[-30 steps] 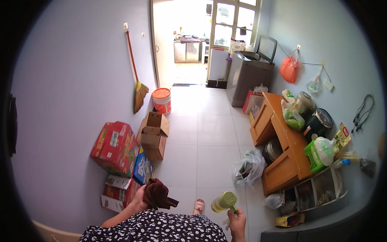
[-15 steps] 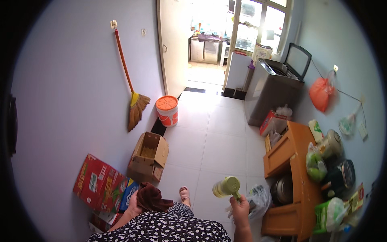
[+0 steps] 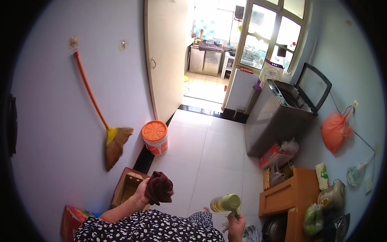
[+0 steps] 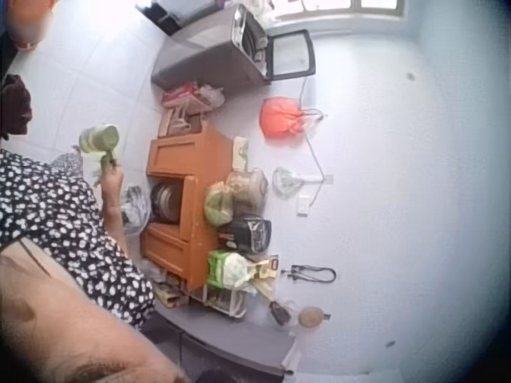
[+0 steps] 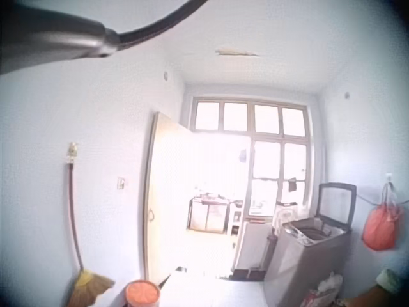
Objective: The person walks through a bedroom and living area carrying a cloth and a cup, then enters the kitchen to wash hands. After drying hands, the person retrieves a striped cloth from a top-loading washing machine, shakes it out, and folds it by hand.
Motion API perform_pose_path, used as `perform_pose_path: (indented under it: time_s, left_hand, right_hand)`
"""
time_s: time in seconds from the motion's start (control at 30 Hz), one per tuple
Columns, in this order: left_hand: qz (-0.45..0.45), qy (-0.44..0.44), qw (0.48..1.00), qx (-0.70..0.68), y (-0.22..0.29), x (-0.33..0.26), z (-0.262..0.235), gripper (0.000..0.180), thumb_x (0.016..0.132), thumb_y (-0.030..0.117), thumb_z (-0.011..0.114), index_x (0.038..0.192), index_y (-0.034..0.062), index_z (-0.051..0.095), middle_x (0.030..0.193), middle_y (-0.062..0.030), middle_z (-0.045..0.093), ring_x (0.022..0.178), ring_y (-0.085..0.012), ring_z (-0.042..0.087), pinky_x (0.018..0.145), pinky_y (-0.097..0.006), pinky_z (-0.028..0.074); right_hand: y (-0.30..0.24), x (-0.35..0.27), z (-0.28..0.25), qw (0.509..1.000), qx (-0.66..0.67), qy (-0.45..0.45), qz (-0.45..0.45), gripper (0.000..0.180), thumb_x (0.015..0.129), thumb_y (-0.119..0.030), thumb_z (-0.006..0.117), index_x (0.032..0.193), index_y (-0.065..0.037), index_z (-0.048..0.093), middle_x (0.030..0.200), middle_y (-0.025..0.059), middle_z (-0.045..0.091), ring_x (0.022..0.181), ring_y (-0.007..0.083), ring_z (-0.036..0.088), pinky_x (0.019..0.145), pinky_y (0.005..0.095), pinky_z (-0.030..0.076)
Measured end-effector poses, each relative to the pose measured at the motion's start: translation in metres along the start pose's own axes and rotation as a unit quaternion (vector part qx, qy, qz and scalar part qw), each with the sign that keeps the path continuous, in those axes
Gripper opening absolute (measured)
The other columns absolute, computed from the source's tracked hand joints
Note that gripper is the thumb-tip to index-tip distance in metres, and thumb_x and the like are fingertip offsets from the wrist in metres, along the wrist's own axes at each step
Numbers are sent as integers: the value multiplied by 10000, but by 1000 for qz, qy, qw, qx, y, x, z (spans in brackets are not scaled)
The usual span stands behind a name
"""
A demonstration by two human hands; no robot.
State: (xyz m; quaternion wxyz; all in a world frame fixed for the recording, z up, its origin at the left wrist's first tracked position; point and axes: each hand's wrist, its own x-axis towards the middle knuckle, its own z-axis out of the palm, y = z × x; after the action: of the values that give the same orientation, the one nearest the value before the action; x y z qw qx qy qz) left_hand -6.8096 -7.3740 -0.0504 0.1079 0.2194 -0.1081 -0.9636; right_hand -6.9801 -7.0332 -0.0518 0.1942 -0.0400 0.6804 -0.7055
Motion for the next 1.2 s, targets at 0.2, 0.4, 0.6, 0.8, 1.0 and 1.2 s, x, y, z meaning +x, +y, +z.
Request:
perform_pose_path:
  time_s: [0.2, 0.4, 0.6, 0.8, 1.0, 1.2]
  left_hand:
    - [46, 47, 995, -68, 50, 159, 1, 363, 970, 299, 367, 1105, 33, 574, 1099, -146, 632, 1016, -290, 605, 966, -452, 458]
    - [94, 78, 991, -51, 109, 270, 38, 392, 954, 312, 292, 1097, 76, 570, 1039, -140, 630, 926, -334, 609, 757, -564, 504]
    - [212, 130, 965, -84, 181, 353, 62, 440, 954, 305, 280, 1149, 33, 566, 1119, -167, 619, 1022, -348, 592, 911, -520, 476]
    - [244, 164, 952, -81, 295, 470, 15, 376, 971, 287, 346, 1119, 52, 599, 1090, -136, 642, 999, -312, 614, 909, -472, 498]
    - [163, 101, 981, -23, 424, 625, 91, 344, 964, 289, 354, 1084, 69, 590, 978, -104, 660, 913, -231, 636, 765, -395, 550]
    - [107, 84, 991, -1, 503, 741, 188, 385, 982, 311, 326, 1108, 49, 580, 1097, -126, 634, 1019, -275, 603, 944, -439, 480]
  right_hand:
    - [-24, 184, 32, 998, -47, -38, -24, 201, 889, -138, 634, 1032, -3, 594, 786, 34, 593, 610, 82, 535, 489, 238, 431]
    - [-82, 381, 97, 988, -73, -126, -51, 187, 899, -166, 629, 991, -10, 579, 692, 14, 553, 467, 85, 516, 346, 235, 370]
    - [-108, 545, 182, 977, -89, -185, -52, 213, 904, -201, 639, 997, -15, 598, 724, 0, 563, 534, 54, 479, 432, 230, 390]
    - [-116, 658, 282, 979, -60, -193, -4, 246, 892, -230, 660, 1009, -17, 622, 768, -12, 578, 647, 47, 484, 558, 228, 411]
    - [-135, 774, 357, 974, -131, -182, -41, 202, 894, -189, 649, 1009, -26, 617, 758, -2, 582, 639, 53, 509, 550, 233, 427]
    - [-142, 879, 424, 990, -66, -128, 4, 171, 896, -164, 639, 992, -25, 613, 750, 4, 591, 572, 68, 518, 493, 230, 429]
